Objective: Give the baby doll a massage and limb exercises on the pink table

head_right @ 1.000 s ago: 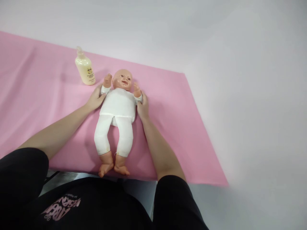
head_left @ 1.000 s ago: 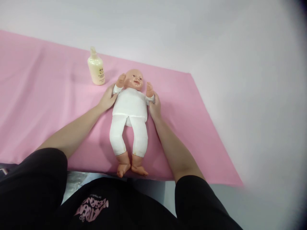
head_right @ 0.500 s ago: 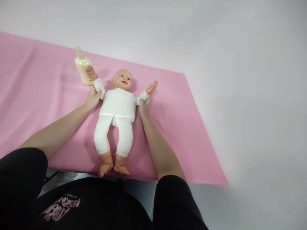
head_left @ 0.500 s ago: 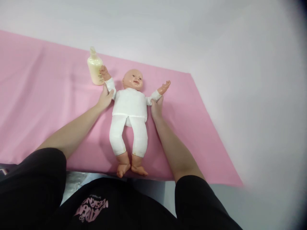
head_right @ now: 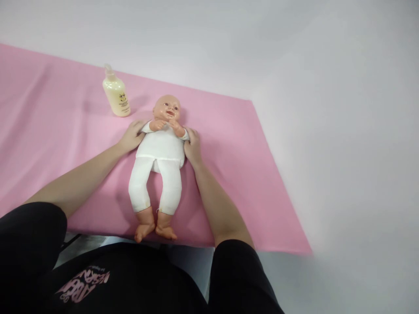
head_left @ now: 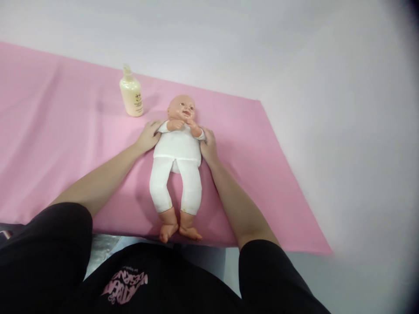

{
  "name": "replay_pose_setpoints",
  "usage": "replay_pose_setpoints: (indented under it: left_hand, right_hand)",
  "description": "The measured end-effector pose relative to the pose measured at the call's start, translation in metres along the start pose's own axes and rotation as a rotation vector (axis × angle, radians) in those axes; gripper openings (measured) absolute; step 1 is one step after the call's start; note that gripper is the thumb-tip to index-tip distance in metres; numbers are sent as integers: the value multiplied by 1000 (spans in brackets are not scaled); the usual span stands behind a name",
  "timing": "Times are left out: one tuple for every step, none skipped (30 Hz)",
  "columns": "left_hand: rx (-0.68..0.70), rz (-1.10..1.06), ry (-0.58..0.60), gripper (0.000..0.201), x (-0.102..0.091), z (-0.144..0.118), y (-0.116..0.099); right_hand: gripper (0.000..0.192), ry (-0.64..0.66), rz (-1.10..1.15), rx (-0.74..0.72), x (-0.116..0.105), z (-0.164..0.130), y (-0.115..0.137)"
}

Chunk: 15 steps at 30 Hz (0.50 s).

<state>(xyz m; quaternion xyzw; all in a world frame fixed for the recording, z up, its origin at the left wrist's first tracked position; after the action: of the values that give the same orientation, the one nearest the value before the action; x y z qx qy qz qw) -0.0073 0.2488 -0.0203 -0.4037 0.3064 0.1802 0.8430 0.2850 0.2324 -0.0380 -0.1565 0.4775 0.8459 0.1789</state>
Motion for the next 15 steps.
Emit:
replay_pose_setpoints:
  left_hand:
    - [-4, 21, 7, 63, 0, 0, -1]
    - [-13, 29, 6, 64, 0, -1, -1]
    - [-21, 28, 4, 65, 0, -1, -1]
    - [-28, 21, 1, 66, -1, -2, -1]
    - [-33, 15, -1, 66, -1, -2, -2]
    - [-39, 9, -2, 67, -2, -2, -3]
    - [-45, 5, -1, 68, -3, -2, -4]
    - [-52, 3, 0, 69, -4, -2, -5]
    - [-57, 0, 2, 70, -5, -2, -7]
    - [-61, -3, 0, 70, -6, -2, -8]
    - [-62, -10, -3, 69, -7, -2, -10]
    - [-62, -22, -10, 67, -8, -2, -11]
    - [-60, -42, -19, 64, -8, -2, -11]
    - [-58, -67, -30, 61, -9, -2, -11]
    - [-57, -97, -44, 58, -9, -2, -9]
  right_hand:
    - [51, 4, -20, -12, 0, 0, 3]
    - [52, 2, -32, -16, 0, 0, 5]
    - [53, -1, -39, -19, 0, 0, 7]
    - [54, -3, -43, -20, 0, 0, 9]
    - [55, -3, -44, -21, -1, 0, 9]
    - [55, -3, -43, -19, -1, 0, 9]
    - [55, -5, -40, -13, -1, 0, 8]
    - [55, -10, -36, -2, -2, 0, 7]
    - [54, -16, -29, 12, -2, -1, 4]
    - [55, -23, -22, 27, -3, -1, 2]
    - [55, -28, -13, 41, -3, -1, -1]
    - [55, -31, -3, 51, -4, -1, -3]
    - [54, -32, 8, 59, -3, -1, -6]
    - [53, -35, 20, 66, -3, -1, -8]
    - [52, -41, 36, 78, -2, -1, -11]
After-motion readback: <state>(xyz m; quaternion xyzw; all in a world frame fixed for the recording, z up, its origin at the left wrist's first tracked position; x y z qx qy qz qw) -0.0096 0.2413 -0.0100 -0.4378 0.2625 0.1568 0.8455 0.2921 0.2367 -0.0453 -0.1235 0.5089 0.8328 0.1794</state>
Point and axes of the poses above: each hand's wrist, its own z-axis towards the middle knuckle, its own x-axis out of the palm, y = z × x, the point moved 7 cm from there along z, towards the middle knuckle, and after that the axes turned 5 degrees about y, right-handed, at the moved point
